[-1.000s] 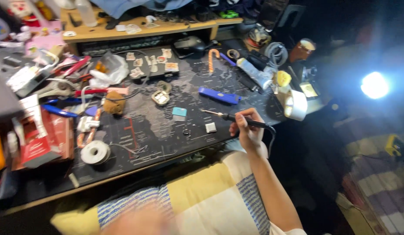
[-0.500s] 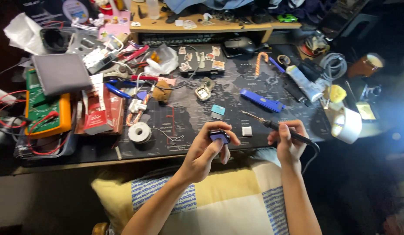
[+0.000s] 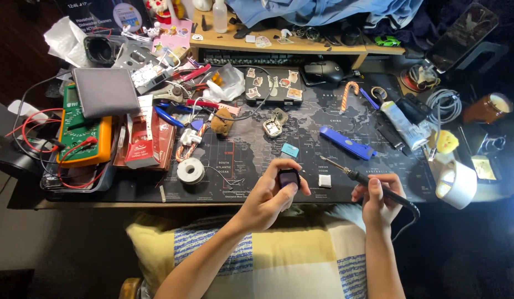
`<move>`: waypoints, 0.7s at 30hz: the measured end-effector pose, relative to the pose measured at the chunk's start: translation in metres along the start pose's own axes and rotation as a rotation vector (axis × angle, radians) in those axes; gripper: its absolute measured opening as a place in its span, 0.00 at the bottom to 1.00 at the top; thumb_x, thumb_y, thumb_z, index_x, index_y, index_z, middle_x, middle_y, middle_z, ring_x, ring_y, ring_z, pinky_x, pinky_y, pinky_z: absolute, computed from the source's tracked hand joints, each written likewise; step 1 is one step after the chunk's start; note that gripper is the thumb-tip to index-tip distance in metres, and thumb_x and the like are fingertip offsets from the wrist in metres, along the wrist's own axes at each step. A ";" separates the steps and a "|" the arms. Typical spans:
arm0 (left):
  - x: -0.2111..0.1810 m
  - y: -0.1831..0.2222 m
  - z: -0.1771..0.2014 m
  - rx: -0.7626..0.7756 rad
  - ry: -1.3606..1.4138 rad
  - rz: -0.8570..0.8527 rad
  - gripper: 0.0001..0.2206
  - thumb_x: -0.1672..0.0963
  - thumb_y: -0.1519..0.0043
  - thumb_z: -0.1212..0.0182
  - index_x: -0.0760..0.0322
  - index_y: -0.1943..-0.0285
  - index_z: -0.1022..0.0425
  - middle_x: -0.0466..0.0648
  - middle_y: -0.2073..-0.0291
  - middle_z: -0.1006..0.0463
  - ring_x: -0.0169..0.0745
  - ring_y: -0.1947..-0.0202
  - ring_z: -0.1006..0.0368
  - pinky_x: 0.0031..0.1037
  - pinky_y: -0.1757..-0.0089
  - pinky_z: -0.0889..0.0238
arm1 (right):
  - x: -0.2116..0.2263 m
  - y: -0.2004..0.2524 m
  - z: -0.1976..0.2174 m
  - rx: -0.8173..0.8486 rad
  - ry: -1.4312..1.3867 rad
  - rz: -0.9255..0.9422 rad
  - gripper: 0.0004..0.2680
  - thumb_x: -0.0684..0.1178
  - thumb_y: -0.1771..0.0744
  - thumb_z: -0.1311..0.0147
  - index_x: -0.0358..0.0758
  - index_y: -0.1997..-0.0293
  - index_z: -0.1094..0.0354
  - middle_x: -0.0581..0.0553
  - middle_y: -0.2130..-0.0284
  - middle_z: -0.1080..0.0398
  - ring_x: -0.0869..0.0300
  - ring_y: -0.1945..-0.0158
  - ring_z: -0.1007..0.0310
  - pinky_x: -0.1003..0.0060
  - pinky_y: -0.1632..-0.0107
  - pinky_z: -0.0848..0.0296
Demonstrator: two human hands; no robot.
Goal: Repairing a small electronic device by soldering and manipulating internal components
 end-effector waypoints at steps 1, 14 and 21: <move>0.001 0.000 0.001 -0.009 0.006 0.005 0.14 0.63 0.27 0.50 0.70 0.32 0.37 0.64 0.59 0.18 0.27 0.81 0.37 0.19 0.73 0.42 | 0.000 0.000 0.000 0.003 -0.002 0.003 0.14 0.53 0.27 0.40 0.29 0.55 0.34 0.31 0.82 0.33 0.54 0.83 0.29 0.65 0.81 0.27; 0.003 -0.005 0.010 -0.023 -0.008 0.030 0.15 0.63 0.28 0.50 0.71 0.31 0.36 0.66 0.57 0.17 0.32 0.78 0.34 0.20 0.71 0.41 | -0.009 0.002 0.007 -0.016 -0.030 0.026 0.14 0.53 0.27 0.40 0.29 0.56 0.35 0.32 0.82 0.34 0.54 0.83 0.29 0.67 0.80 0.27; -0.055 -0.006 0.003 0.083 -0.280 -0.173 0.15 0.65 0.26 0.50 0.60 0.34 0.27 0.54 0.54 0.25 0.30 0.76 0.30 0.22 0.66 0.28 | -0.002 0.001 0.003 0.036 -0.036 -0.022 0.13 0.55 0.27 0.40 0.35 0.56 0.35 0.36 0.81 0.34 0.54 0.83 0.31 0.66 0.80 0.30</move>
Point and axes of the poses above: each hand's wrist, its own y-axis away from the middle knuckle, its own z-axis out of the back of the hand, x = y × z, the point moved 8 cm from there along -y, towards the middle knuckle
